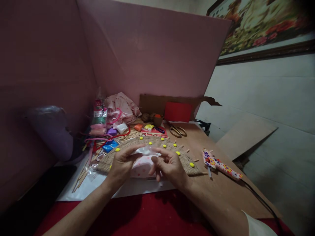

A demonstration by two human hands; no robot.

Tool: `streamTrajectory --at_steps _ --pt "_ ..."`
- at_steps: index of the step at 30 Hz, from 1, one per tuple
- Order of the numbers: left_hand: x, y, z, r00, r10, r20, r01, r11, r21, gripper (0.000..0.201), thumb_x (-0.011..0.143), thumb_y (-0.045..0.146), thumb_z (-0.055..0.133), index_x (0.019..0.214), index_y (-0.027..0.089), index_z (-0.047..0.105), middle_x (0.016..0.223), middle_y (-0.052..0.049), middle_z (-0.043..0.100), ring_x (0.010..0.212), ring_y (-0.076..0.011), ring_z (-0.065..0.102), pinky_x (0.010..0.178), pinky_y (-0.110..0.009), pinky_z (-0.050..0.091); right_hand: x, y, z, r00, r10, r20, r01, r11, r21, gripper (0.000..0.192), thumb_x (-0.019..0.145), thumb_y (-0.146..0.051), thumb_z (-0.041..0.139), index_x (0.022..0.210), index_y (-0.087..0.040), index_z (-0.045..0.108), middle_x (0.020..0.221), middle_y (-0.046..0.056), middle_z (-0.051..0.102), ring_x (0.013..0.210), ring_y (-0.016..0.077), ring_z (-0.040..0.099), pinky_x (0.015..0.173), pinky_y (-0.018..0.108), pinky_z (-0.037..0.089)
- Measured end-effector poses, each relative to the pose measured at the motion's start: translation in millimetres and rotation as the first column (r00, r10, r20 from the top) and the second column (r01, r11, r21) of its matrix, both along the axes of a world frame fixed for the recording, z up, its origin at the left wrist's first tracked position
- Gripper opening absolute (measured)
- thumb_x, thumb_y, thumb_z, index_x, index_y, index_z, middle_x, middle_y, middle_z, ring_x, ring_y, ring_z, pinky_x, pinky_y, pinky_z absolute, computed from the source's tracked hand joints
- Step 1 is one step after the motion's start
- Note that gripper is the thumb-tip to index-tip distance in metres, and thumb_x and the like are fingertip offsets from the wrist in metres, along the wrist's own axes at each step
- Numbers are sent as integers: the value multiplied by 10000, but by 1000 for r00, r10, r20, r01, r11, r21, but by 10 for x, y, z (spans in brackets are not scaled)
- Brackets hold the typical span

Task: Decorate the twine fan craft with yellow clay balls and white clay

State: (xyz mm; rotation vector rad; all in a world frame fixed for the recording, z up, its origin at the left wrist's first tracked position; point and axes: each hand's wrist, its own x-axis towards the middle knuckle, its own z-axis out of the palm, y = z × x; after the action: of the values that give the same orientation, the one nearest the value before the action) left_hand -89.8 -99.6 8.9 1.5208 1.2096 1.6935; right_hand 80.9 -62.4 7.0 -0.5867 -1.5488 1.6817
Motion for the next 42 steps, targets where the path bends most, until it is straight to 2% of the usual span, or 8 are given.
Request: streamTrajectory --at_steps 5,10,15,19,26,30,33,42 --pt "-28 -5 -60 994 8 -108 -1 998 63 262 720 142 659 948 248 735 883 -10 741 793 -149 668 703 -226 519 11 37 -1 988 149 -36 -152 985 -79 541 773 -467 636 1160 -144 437 574 19 689 300 97 525 300 144 341" --pt "12 -11 12 1000 5 -12 -5 1000 19 228 694 138 677 887 238 743 890 -11 740 832 -169 667 752 -261 526 27 68 -21 969 238 -64 -244 962 -126 489 782 -468 629 1116 -191 403 607 17 700 314 96 538 298 124 316" --pt "69 -38 141 989 -10 146 29 991 -127 160 653 163 706 809 187 738 820 -21 726 779 -176 655 716 -289 539 16 31 -2 984 178 -17 -178 983 -43 487 786 -446 639 1147 -170 464 610 29 705 316 95 543 290 124 317" --pt "99 -54 178 980 -41 197 74 983 -166 153 657 182 705 807 174 734 794 -22 718 739 -159 647 694 -280 542 8 4 15 994 94 -60 -96 995 -32 550 784 -417 650 1220 -130 474 551 21 683 323 96 545 301 136 353" --pt "104 -59 164 966 -79 247 137 964 -226 180 628 167 721 807 164 735 763 -22 722 721 -159 652 711 -278 539 60 45 15 971 234 -50 -238 965 -109 595 806 -446 619 1276 -144 416 610 33 701 326 90 550 302 127 323" --pt "109 -71 187 963 -79 259 142 961 -238 156 637 196 731 785 149 726 746 -22 707 708 -152 643 700 -269 540 51 45 21 982 190 -10 -190 980 -65 551 801 -432 626 1243 -147 463 593 24 693 339 84 559 294 109 265" --pt "109 -78 189 966 -113 233 170 956 -240 188 677 238 716 846 156 724 800 -31 708 735 -151 643 721 -275 538 38 35 28 991 133 -22 -133 991 -16 553 798 -428 631 1256 -161 471 595 21 695 329 85 553 296 118 296" --pt "78 -83 129 966 -200 163 241 924 -295 269 767 367 644 923 155 700 837 -62 703 752 -170 654 735 -310 530 26 28 31 988 150 21 -151 987 59 489 776 -400 655 1196 -169 556 542 -11 665 330 78 537 323 144 392"
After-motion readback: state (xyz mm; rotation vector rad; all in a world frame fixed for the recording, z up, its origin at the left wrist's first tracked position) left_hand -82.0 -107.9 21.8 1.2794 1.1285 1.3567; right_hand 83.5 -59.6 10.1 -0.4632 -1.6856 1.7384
